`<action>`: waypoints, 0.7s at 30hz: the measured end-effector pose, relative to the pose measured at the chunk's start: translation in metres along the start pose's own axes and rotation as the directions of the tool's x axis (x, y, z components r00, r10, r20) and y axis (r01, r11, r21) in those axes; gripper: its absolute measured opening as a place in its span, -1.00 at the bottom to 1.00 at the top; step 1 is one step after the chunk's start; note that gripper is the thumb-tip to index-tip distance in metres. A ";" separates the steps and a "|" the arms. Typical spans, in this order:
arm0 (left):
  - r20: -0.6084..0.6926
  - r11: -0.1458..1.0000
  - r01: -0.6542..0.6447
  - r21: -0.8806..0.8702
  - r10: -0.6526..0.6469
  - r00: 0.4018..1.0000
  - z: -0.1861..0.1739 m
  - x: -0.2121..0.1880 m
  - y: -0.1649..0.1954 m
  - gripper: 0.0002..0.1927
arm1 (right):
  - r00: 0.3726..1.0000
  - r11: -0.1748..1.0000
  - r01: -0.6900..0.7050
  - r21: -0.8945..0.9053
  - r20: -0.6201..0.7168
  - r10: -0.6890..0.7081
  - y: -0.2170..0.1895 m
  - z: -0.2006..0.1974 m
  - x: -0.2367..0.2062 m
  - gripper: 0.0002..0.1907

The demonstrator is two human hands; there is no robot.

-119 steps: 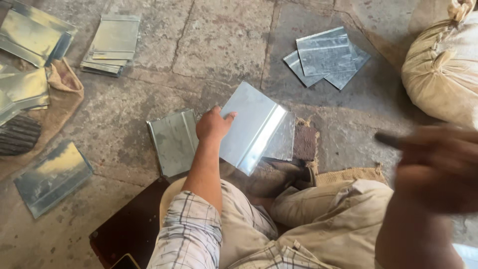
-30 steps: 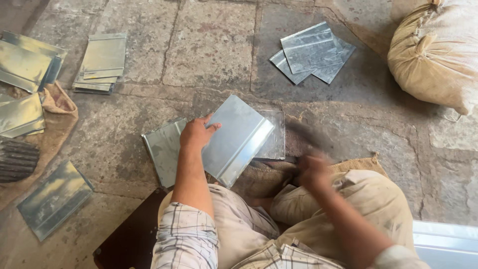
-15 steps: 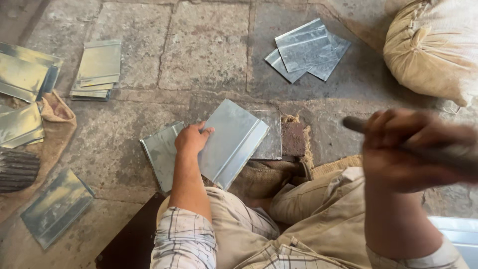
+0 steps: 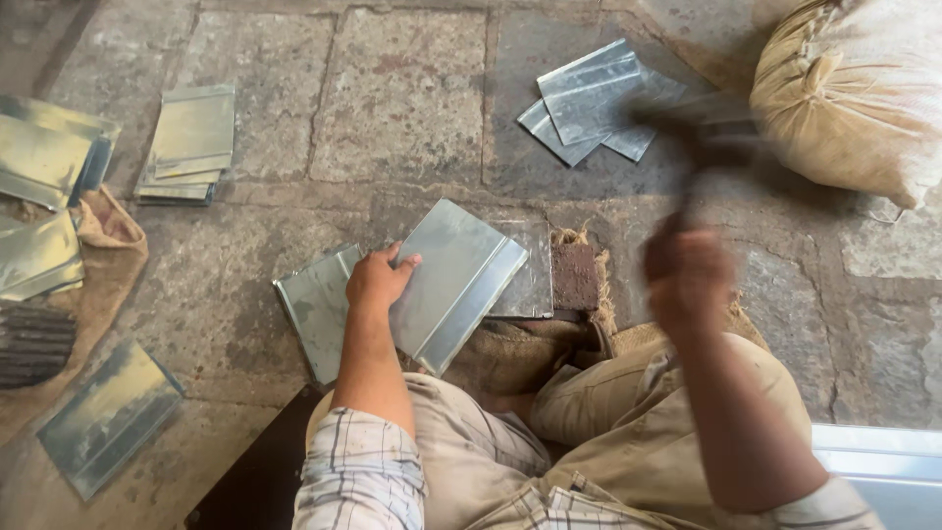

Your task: The person hammers the edges of metal sheets using a hammer while sitting on the floor.

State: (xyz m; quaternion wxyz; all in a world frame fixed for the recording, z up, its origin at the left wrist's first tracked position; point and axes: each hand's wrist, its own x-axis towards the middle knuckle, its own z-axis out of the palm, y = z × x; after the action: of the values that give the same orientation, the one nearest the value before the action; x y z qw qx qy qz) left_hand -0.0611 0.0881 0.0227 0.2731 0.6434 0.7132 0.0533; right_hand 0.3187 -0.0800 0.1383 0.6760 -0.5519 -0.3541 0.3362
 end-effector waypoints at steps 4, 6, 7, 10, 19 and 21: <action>0.015 1.000 0.019 -0.015 -0.019 1.000 0.002 0.001 0.001 -0.23 | 0.779 0.748 0.600 0.282 0.007 -0.627 -0.022 -0.020 0.013 -0.46; 0.061 0.997 0.074 -0.025 -0.073 0.995 0.002 0.001 0.003 -0.21 | 0.772 0.707 0.618 0.344 -0.095 -0.628 0.004 -0.022 0.012 -0.42; 0.056 0.997 0.072 -0.020 -0.071 0.996 0.001 0.001 0.004 -0.21 | 0.773 0.727 0.625 0.283 -0.091 -0.628 0.025 -0.019 0.007 -0.45; 0.038 0.998 0.063 -0.014 -0.062 0.997 -0.002 -0.002 0.006 -0.21 | 0.930 0.833 0.366 -0.415 0.181 -0.319 0.100 0.004 -0.018 -0.51; 0.013 0.999 0.040 -0.028 -0.039 0.999 -0.005 -0.002 0.007 -0.21 | 0.940 0.787 -0.274 -0.553 0.018 0.340 0.036 0.018 0.006 -0.54; 0.003 0.999 0.025 -0.041 -0.025 1.000 -0.001 -0.002 0.005 -0.20 | 0.987 0.923 -0.144 -0.358 0.011 0.158 -0.007 0.009 0.013 -0.43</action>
State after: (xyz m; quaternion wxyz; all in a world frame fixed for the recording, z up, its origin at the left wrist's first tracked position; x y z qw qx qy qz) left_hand -0.0572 0.0869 0.0263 0.2877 0.6286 0.7198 0.0636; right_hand 0.3183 -0.0658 0.1482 0.5298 -0.6840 -0.3790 0.3285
